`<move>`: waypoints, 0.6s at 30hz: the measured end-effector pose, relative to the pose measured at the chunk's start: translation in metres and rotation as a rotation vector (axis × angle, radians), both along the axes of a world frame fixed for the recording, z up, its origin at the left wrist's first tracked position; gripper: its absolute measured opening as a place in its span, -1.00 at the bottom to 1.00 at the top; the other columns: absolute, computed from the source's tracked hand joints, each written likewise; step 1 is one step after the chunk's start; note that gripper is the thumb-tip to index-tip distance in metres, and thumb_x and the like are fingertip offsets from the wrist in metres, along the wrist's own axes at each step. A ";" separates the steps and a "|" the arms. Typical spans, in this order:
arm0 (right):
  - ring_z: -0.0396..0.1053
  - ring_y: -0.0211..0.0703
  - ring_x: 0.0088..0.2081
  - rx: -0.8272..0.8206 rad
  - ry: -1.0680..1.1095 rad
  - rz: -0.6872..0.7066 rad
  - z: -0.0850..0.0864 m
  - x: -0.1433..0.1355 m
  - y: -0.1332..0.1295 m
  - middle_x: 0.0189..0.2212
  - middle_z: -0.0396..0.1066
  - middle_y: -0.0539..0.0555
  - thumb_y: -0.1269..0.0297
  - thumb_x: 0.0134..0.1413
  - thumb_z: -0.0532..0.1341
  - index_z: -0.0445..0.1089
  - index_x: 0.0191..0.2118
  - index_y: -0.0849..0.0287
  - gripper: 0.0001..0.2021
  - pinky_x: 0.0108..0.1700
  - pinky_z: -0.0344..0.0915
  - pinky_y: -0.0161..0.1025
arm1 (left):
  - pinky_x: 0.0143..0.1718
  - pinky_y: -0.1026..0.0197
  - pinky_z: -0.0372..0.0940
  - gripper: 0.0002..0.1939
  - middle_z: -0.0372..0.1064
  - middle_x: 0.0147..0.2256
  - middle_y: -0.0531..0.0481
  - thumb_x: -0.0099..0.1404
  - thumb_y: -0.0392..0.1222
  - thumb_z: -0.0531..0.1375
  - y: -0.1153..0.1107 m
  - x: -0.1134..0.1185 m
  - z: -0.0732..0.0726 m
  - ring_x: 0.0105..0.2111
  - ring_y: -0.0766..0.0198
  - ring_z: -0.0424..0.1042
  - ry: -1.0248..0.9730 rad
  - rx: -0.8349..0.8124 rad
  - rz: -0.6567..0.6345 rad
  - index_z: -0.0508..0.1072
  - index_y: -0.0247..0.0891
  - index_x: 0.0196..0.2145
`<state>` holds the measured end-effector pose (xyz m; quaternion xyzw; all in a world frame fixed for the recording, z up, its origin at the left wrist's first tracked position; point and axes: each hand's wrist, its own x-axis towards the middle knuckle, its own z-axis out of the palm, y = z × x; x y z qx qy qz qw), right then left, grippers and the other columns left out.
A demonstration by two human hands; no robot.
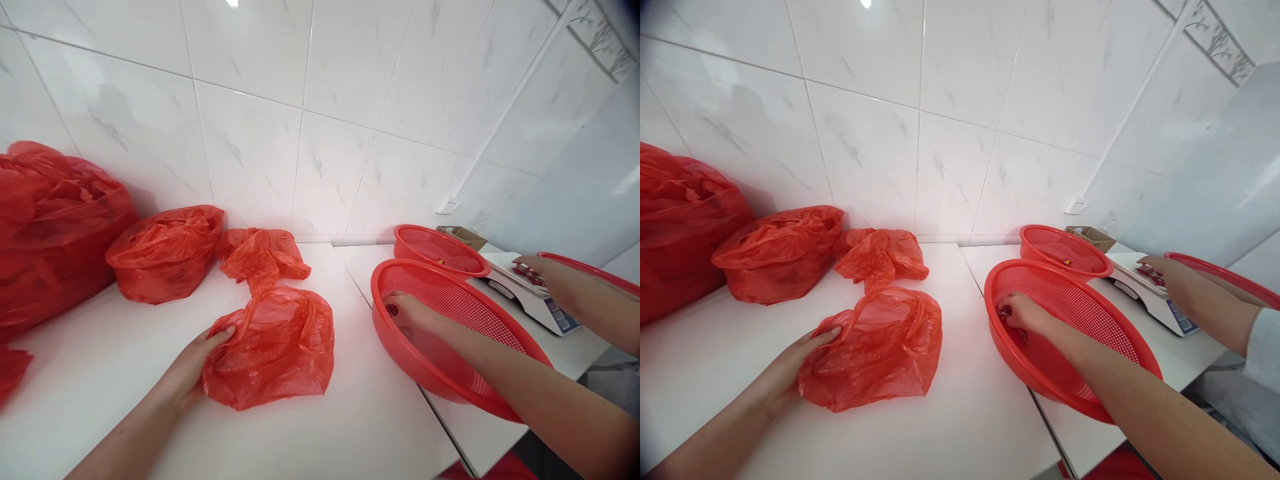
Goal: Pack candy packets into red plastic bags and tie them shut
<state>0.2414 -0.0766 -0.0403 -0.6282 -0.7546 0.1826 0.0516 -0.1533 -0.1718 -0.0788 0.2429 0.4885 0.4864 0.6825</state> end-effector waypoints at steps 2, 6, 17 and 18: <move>0.36 -0.20 -0.43 -0.023 0.074 -0.030 0.002 0.002 0.001 -0.41 0.42 0.08 0.47 -0.19 0.19 0.46 -0.36 0.22 -0.82 -0.41 0.24 -0.33 | -0.21 0.08 0.43 -0.49 0.46 -0.10 -0.15 0.09 -0.12 0.30 0.000 -0.001 -0.002 -0.12 -0.04 0.46 -0.023 0.008 0.015 0.35 -0.17 0.02; 0.33 -0.22 -0.54 -0.030 0.134 -0.097 0.012 0.014 0.002 -0.55 0.39 0.04 0.33 -0.10 0.21 0.44 -0.41 0.21 -0.89 -0.49 0.21 -0.33 | -0.20 0.10 0.42 -0.46 0.45 -0.09 -0.17 0.10 -0.12 0.29 0.000 -0.003 -0.006 -0.12 -0.02 0.46 -0.074 0.048 0.022 0.33 -0.20 0.05; 0.39 -0.07 -0.24 0.347 0.318 -0.054 0.095 -0.062 -0.017 -0.19 0.44 0.06 0.17 -0.10 0.25 0.45 -0.12 0.04 -0.66 -0.24 0.31 -0.21 | -0.20 0.09 0.42 -0.59 0.48 -0.15 -0.20 0.13 -0.15 0.27 0.001 -0.004 -0.011 -0.15 -0.01 0.48 -0.129 0.079 0.038 0.39 -0.29 -0.06; 0.38 -0.08 -0.17 0.335 0.365 0.063 0.099 -0.082 -0.024 -0.09 0.40 0.05 0.22 -0.09 0.23 0.46 -0.14 0.05 -0.69 -0.18 0.30 -0.22 | -0.20 0.08 0.42 -0.58 0.48 -0.15 -0.20 0.14 -0.13 0.26 0.001 -0.004 -0.011 -0.14 -0.01 0.48 -0.128 0.084 0.028 0.39 -0.29 -0.05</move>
